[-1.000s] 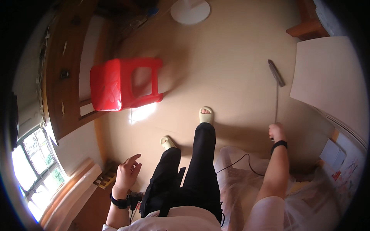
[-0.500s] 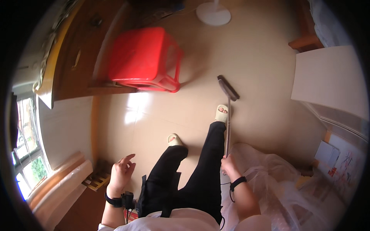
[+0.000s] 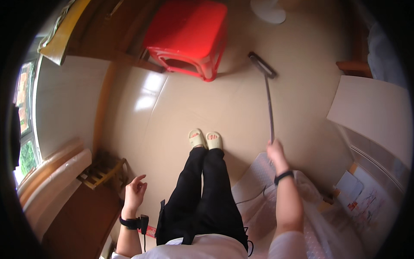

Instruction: The recorder uses a broom and dustpan to sweep the floor of a bedroom, including under furniture.

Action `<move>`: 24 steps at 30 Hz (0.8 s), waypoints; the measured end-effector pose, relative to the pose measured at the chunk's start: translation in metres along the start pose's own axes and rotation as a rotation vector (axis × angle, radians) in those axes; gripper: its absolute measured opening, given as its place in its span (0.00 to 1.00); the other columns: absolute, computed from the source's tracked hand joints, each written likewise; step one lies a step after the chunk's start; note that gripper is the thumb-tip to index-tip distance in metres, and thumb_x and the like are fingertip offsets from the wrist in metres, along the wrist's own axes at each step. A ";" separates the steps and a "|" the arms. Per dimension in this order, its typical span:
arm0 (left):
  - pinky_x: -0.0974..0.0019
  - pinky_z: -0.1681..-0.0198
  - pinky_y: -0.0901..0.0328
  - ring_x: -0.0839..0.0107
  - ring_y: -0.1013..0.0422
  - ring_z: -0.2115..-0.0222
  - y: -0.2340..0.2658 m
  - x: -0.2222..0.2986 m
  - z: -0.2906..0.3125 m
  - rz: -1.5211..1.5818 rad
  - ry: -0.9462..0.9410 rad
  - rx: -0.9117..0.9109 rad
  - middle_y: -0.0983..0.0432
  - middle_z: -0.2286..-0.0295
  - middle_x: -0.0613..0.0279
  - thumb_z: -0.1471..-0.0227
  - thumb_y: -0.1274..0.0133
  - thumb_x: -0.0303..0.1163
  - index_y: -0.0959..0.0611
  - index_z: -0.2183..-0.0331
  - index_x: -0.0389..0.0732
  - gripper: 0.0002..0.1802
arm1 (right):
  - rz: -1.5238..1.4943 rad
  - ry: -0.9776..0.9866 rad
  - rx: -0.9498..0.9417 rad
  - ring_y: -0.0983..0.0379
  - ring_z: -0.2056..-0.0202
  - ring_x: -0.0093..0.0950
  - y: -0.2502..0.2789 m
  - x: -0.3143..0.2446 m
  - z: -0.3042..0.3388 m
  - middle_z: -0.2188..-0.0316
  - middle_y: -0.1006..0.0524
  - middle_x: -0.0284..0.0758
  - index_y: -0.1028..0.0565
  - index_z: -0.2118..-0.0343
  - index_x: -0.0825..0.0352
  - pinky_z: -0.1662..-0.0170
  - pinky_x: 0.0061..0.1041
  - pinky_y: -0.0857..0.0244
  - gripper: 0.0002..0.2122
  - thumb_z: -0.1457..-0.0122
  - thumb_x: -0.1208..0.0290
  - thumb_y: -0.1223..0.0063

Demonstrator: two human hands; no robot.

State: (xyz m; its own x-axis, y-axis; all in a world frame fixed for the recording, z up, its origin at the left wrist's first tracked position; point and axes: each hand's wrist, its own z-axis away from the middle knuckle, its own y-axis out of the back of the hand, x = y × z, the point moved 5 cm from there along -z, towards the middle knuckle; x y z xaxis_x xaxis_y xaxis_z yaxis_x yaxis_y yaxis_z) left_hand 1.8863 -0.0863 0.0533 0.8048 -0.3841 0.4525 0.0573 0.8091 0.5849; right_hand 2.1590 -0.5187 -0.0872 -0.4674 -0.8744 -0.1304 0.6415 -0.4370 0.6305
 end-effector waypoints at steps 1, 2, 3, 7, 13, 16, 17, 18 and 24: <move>0.71 0.80 0.40 0.70 0.35 0.87 -0.008 -0.004 -0.001 0.005 0.030 -0.026 0.31 0.85 0.57 0.60 0.50 0.24 0.26 0.65 0.38 0.15 | 0.132 0.034 0.024 0.30 0.73 0.42 0.008 -0.019 -0.015 0.75 0.28 0.48 0.36 0.67 0.73 0.72 0.34 0.35 0.10 0.50 0.72 0.60; 0.70 0.79 0.39 0.69 0.34 0.86 -0.015 -0.009 0.004 0.004 0.040 -0.052 0.30 0.85 0.56 0.60 0.50 0.24 0.26 0.64 0.39 0.15 | 0.142 0.034 0.013 0.30 0.73 0.42 0.005 -0.021 -0.020 0.75 0.28 0.48 0.36 0.67 0.73 0.72 0.34 0.35 0.10 0.50 0.72 0.60; 0.70 0.78 0.38 0.69 0.34 0.85 -0.022 -0.007 0.006 -0.008 0.053 -0.066 0.30 0.84 0.56 0.60 0.50 0.25 0.26 0.64 0.39 0.15 | 0.193 0.026 0.002 0.32 0.67 0.44 0.003 -0.025 -0.026 0.70 0.30 0.51 0.37 0.64 0.74 0.67 0.34 0.36 0.11 0.50 0.73 0.62; 0.69 0.78 0.38 0.66 0.33 0.85 -0.038 -0.023 0.021 0.000 0.063 -0.053 0.29 0.84 0.56 0.60 0.50 0.26 0.26 0.65 0.39 0.15 | 0.389 0.036 -0.014 0.37 0.58 0.47 -0.033 -0.002 0.022 0.63 0.35 0.58 0.42 0.58 0.77 0.56 0.35 0.41 0.17 0.52 0.78 0.65; 0.68 0.77 0.37 0.65 0.32 0.85 -0.030 -0.021 0.052 0.020 0.088 -0.017 0.28 0.83 0.56 0.59 0.51 0.27 0.26 0.64 0.40 0.14 | -0.173 -0.237 -0.442 0.46 0.92 0.17 -0.068 0.056 0.173 0.90 0.41 0.27 0.40 0.70 0.64 0.91 0.20 0.54 0.08 0.55 0.78 0.59; 0.68 0.77 0.37 0.66 0.33 0.85 -0.037 -0.024 0.065 0.060 0.101 0.011 0.29 0.83 0.56 0.59 0.51 0.27 0.26 0.64 0.40 0.14 | -0.359 -0.253 -0.525 0.46 0.93 0.17 -0.044 0.074 0.200 0.90 0.40 0.27 0.39 0.71 0.64 0.92 0.19 0.53 0.08 0.55 0.77 0.56; 0.68 0.78 0.37 0.66 0.33 0.85 -0.039 -0.028 0.071 0.079 0.105 0.034 0.29 0.83 0.56 0.59 0.51 0.27 0.26 0.64 0.40 0.14 | -0.421 -0.281 -0.551 0.46 0.93 0.17 -0.040 0.080 0.204 0.90 0.40 0.27 0.38 0.71 0.64 0.92 0.20 0.53 0.08 0.55 0.77 0.55; 0.68 0.78 0.37 0.66 0.33 0.85 -0.044 -0.032 0.078 0.089 0.113 0.041 0.29 0.83 0.56 0.59 0.51 0.27 0.26 0.64 0.40 0.14 | -0.407 -0.275 -0.553 0.46 0.93 0.17 -0.035 0.085 0.207 0.90 0.40 0.27 0.38 0.71 0.64 0.92 0.20 0.53 0.08 0.55 0.77 0.55; 0.68 0.78 0.38 0.68 0.34 0.85 -0.063 -0.078 0.116 0.137 0.227 0.060 0.29 0.83 0.57 0.59 0.51 0.28 0.26 0.64 0.40 0.14 | -0.143 -0.010 -0.190 0.46 0.93 0.16 -0.033 0.100 0.139 0.90 0.40 0.26 0.38 0.73 0.62 0.93 0.18 0.54 0.05 0.53 0.79 0.58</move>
State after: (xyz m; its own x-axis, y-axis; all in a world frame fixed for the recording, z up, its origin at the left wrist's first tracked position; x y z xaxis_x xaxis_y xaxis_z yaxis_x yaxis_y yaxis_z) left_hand 1.7513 -0.1590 0.0589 0.9147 -0.1577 0.3721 -0.0914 0.8162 0.5705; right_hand 2.0062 -0.5627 -0.0146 -0.5672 -0.7991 -0.1995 0.6707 -0.5887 0.4511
